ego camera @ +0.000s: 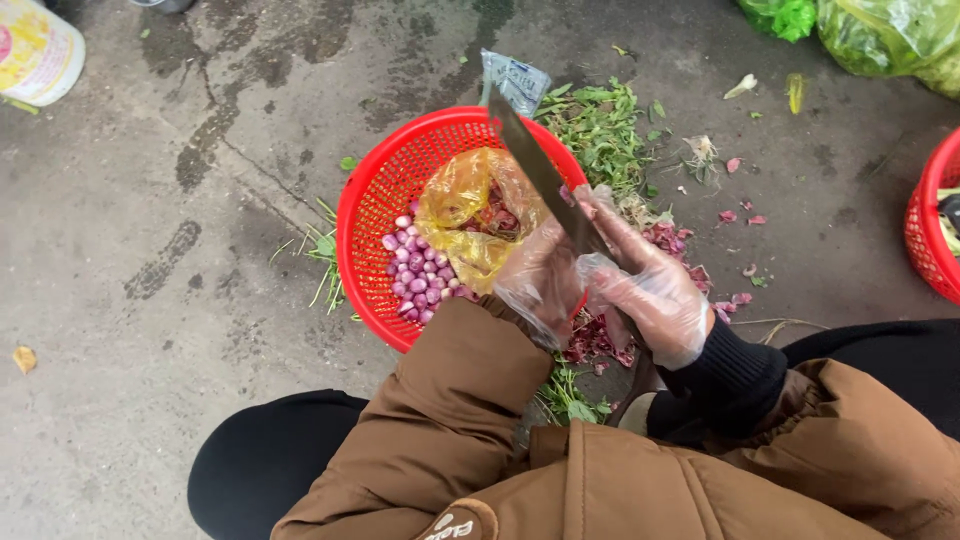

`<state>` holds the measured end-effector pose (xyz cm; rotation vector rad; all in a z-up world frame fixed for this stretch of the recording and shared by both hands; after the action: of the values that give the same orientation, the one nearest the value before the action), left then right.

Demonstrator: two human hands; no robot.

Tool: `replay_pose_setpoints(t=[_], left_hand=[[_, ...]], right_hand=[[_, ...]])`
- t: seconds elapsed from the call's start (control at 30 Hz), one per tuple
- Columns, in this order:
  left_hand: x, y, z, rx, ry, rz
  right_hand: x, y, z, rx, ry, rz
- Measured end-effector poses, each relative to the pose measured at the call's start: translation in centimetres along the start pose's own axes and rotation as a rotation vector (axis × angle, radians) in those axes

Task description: Peeling shallots with a knife and placing them into a red basket.

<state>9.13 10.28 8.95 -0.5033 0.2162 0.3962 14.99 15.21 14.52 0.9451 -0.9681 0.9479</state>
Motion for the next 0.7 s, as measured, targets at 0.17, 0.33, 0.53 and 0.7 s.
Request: replay_pose_setpoints(t=[0.17,0.33,0.53,0.7], left_hand=[[0.3,0.7,-1.0,0.031,-0.059,0.087],[0.0,-1.9,1.9,-0.064,0.008,0.133],[0.4,-1.2,1.7,-0.079,-0.035,0.153],[0.2,1.1,-1.0,-0.034,-0.081,0.292]], right_hand=[[0.1,-0.2,0.5,-0.104,0.047,0.074],[1.0,-0.4,1.0,0.007,0.084,0.049],[0.4,-0.7,-0.3,-0.239,0.04,0.011],[-2.9,-0.6,-2.2,-0.308,0.036,0.061]])
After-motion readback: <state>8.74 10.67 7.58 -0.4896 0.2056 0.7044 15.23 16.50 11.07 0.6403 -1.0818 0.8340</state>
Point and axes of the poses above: each hand's wrist, its own y-axis towards the middle knuckle, its own z-axis out of the palm, x = y × z, the point moved 9 cm from there along y, towards the middle knuckle, and after that the axes turned 9 degrees about -z, right-handed, at the moved point
